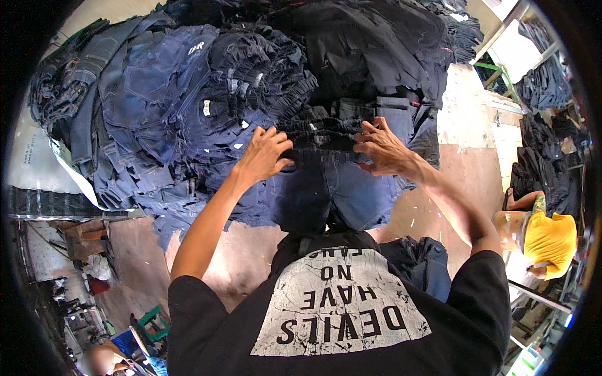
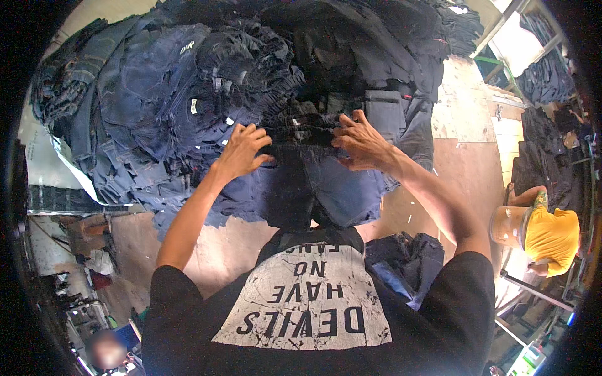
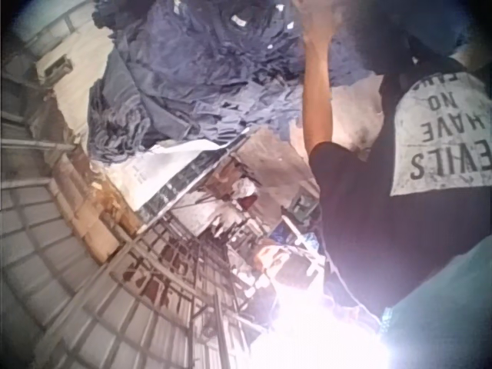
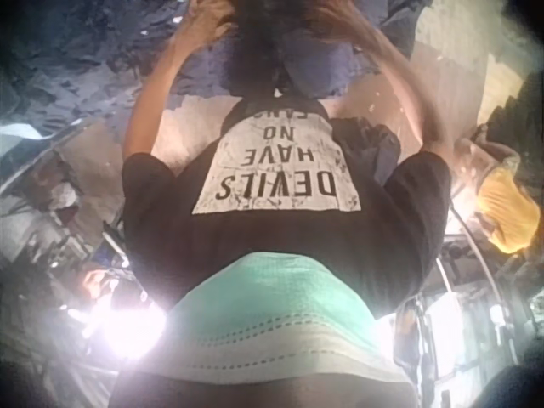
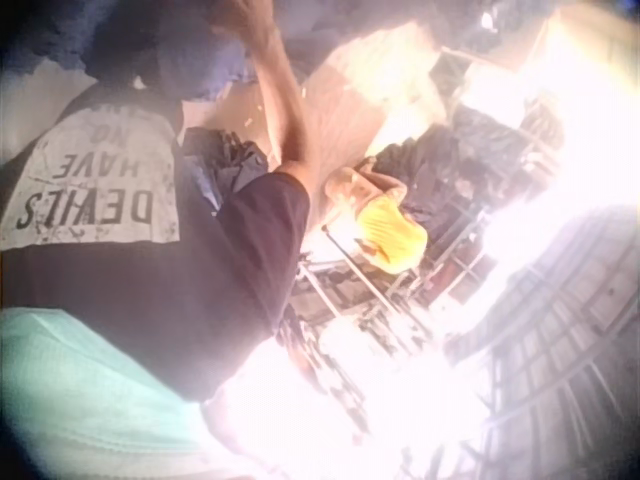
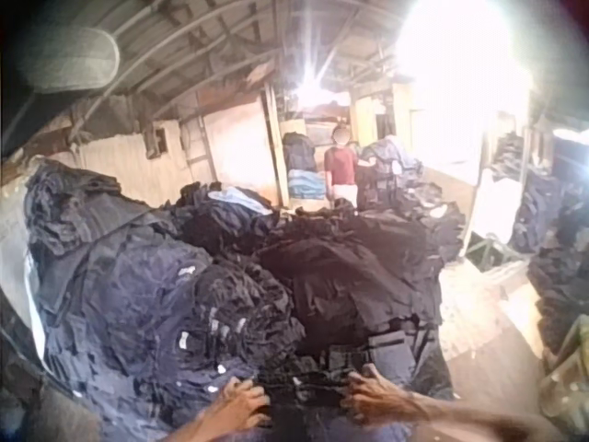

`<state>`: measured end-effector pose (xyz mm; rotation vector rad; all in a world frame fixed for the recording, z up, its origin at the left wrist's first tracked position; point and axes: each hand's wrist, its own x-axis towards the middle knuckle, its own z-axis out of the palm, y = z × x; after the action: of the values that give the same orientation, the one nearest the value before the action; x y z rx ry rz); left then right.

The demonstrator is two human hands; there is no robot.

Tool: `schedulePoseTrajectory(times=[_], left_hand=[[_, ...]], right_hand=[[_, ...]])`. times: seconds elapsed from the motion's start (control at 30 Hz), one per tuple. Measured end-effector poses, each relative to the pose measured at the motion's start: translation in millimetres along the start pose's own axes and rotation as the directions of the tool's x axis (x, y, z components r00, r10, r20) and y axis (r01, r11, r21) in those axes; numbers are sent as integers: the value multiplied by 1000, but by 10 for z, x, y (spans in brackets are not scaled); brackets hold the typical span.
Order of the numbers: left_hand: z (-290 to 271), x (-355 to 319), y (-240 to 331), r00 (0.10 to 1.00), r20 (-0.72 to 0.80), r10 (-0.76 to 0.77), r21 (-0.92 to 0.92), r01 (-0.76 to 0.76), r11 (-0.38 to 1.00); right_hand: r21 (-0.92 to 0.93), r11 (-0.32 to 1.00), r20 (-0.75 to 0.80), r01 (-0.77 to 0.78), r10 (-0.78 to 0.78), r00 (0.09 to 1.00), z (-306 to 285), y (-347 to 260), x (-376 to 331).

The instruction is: The person repeatedly picks up dark-colored garments from a large pile, briefly unfolds or turns them over, and places them into a nearby round basket. The person continues this cycle throughout the clip, handling items one at a time.

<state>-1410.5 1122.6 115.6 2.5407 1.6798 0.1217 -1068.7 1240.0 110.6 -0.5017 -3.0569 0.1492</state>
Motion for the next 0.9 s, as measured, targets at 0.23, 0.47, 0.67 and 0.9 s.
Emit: schedulePoseTrajectory(times=[0.23,0.47,0.67,0.9], left_hand=[[286,-26,-128,951,-190,-244,-65,236,970],[735,100,-261,830,-161,-535,-536,382,753],[1058,150,-192,560,-349,-751,-637,446,629],[1222,279,345,397,-675,-622,-504,367,782]], right_hand=[[209,937,-96,-280,305,948,298,154,-50],[538,756,-162,-374,528,834,613,256,91],[763,442,-97,-471,799,593,901,153,236],[467,778,-635,-421,626,452,840,-481,318]])
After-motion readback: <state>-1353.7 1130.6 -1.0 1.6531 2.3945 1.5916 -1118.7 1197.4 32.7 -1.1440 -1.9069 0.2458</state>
